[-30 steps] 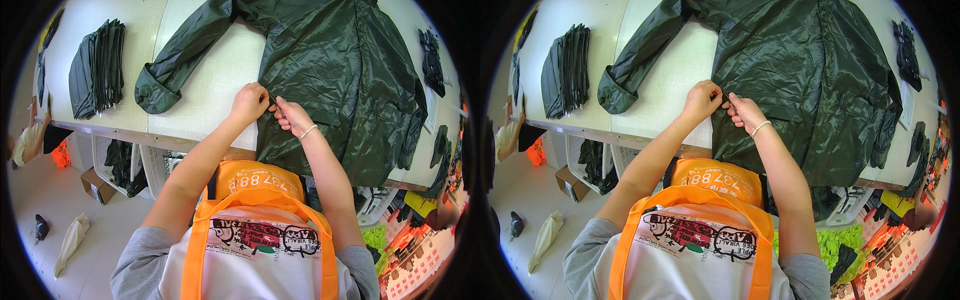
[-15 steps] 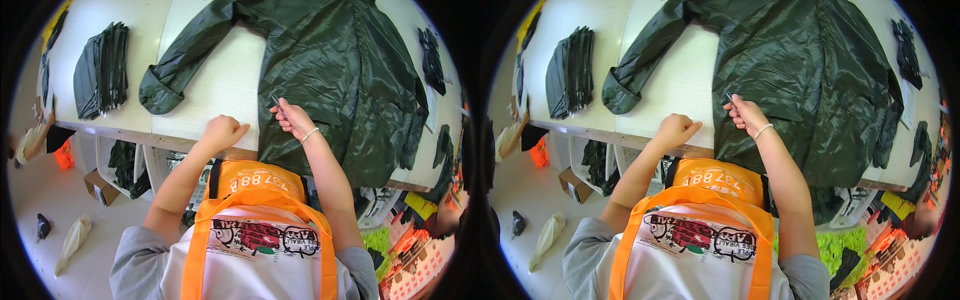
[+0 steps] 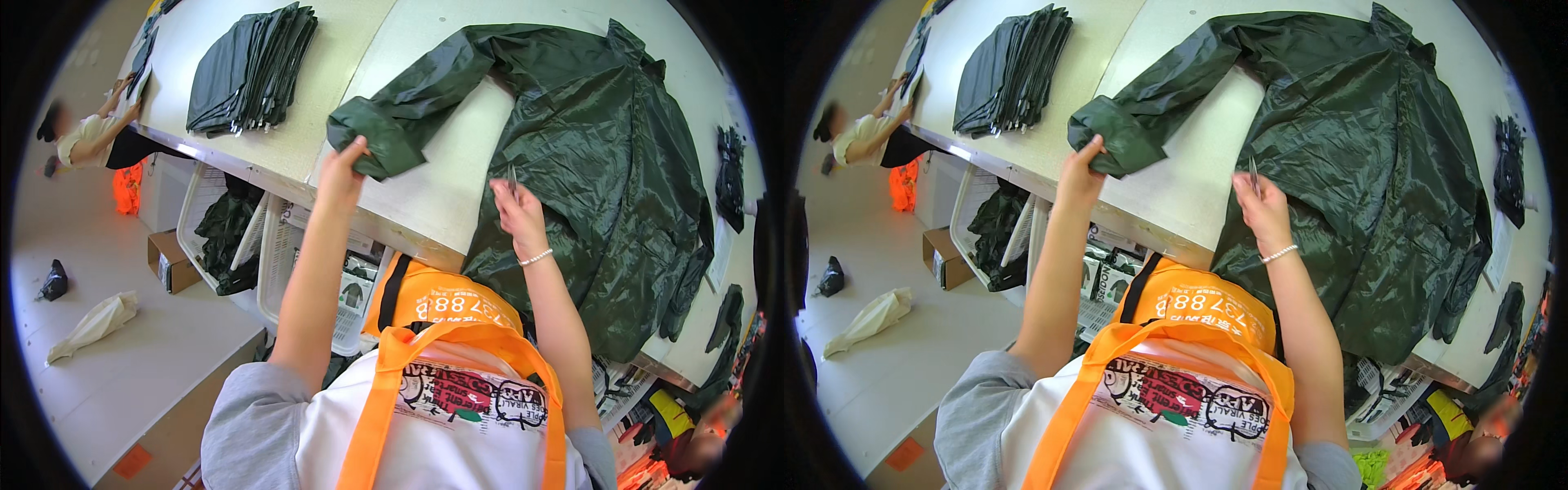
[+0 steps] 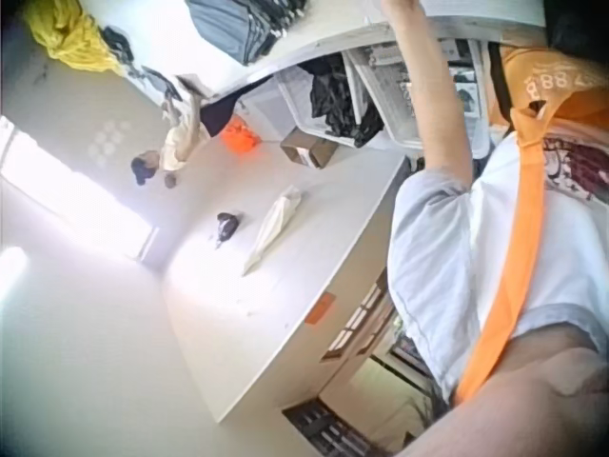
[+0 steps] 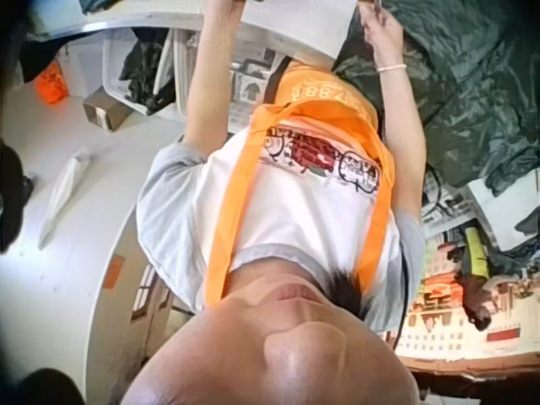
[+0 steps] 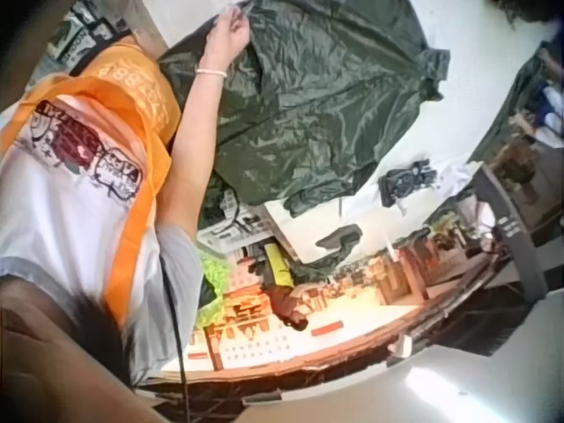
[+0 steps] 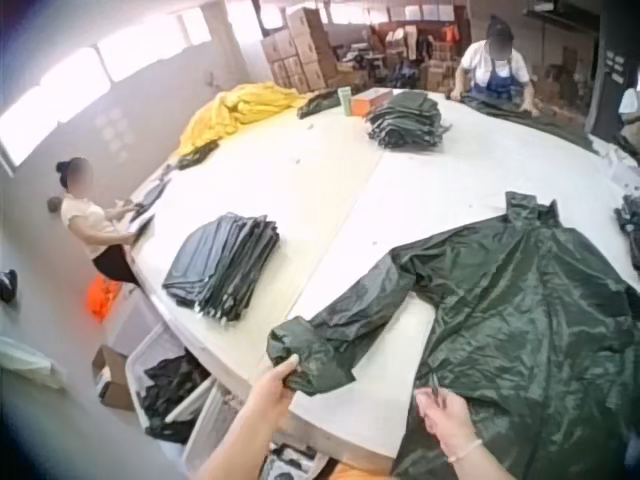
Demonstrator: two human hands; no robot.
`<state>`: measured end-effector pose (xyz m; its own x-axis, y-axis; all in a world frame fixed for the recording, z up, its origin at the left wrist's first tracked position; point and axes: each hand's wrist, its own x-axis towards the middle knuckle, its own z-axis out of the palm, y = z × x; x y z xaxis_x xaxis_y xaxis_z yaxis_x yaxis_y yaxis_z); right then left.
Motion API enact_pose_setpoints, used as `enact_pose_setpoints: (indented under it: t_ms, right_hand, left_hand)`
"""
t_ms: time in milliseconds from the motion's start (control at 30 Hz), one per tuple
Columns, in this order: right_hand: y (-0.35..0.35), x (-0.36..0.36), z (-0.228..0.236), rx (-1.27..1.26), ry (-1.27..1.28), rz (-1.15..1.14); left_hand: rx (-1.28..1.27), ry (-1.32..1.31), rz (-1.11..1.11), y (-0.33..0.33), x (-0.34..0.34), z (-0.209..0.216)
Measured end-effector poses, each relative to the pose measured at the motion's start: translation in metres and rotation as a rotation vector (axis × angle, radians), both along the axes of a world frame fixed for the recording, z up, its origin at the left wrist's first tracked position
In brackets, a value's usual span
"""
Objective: The person unfolds a dark green raincoat on a white table and inspects it by hand. They use a small blade to cut a tag or thread near the collar, then continue to smooth and check the garment's surface and seams.
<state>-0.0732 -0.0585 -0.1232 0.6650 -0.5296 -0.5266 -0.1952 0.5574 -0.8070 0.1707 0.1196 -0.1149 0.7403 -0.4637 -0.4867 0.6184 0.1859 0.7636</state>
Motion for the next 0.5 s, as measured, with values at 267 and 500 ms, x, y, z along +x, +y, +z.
enact_pose_setpoints:
  t_ms: [267,500]
  right_hand:
    - [0.010,0.013,0.060,-0.501,-0.225,0.114]
    - [-0.017,-0.026,0.085,-0.491,-0.143,0.305]
  left_hand:
    - [-0.259,0.170,-0.120,-0.002,-0.133,0.054]
    - [0.601,-0.342,-1.025,0.020,-0.131,0.093]
